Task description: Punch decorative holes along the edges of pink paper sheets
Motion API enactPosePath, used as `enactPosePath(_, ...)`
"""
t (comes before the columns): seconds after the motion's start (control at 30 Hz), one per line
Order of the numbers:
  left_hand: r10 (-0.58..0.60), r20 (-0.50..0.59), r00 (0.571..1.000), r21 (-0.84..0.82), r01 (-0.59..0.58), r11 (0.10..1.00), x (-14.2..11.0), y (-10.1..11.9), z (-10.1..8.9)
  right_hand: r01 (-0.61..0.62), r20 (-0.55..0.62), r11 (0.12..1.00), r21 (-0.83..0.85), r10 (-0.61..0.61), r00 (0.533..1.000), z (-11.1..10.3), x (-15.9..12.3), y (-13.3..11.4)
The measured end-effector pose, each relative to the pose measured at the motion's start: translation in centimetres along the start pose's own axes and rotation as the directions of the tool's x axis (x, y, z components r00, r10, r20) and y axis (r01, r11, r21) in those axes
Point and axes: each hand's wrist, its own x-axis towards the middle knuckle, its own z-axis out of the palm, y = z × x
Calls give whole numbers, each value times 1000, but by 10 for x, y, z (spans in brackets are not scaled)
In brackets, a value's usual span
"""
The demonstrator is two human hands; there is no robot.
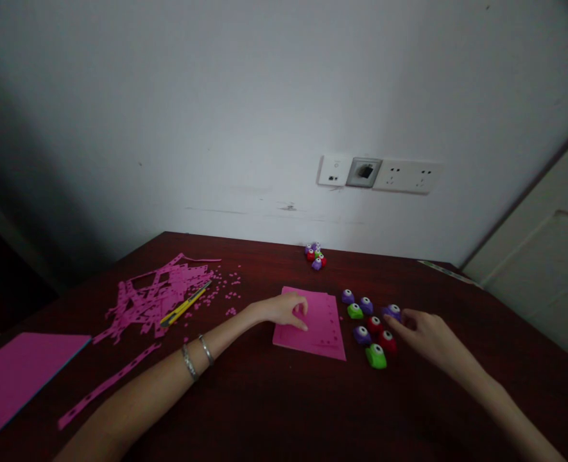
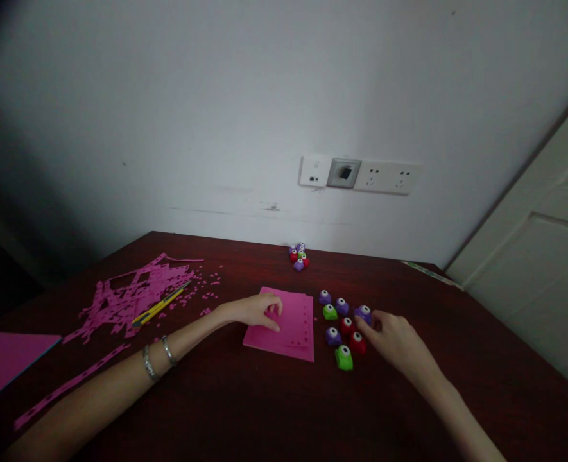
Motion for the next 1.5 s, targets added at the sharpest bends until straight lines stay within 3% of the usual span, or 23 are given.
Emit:
enactPosePath(0.17,-14,14,1000,6,14,1000,0,2,-1,5,72,999,49,-8,997,15,11,30)
enactPosePath(0.6,-12,9,1000,14,12,1000,1,-1,0,20,116,999,44,-25,993,20,10,31)
enactPosePath(0.77,-11,2,1000,-8,11,1000,1,-1,-1,-130,193,968,213,88,977,14,9,33)
enactPosePath(0.93,-8,20,1000,-131,11,991,2,-4,-3,-117,-5,907,404,131,991,21,11,40)
enactPosePath(1.03,-60,-56,997,-248,44,968,9,-10,-6,-64,-74,915,398,101,992,31,14,45)
enactPosePath(1.17,-212,-304,929,-299,119,947,37,-21,-17,-31,-154,943,331,87,984,38,15,49)
enactPosePath(1.27,-264,-464,846,-167,209,963,67,-29,-27,1,-172,962,274,48,984,38,14,49)
enactPosePath(1.5,-303,-542,784,-53,327,943,120,-34,-26,31,-204,964,265,24,979,39,15,49)
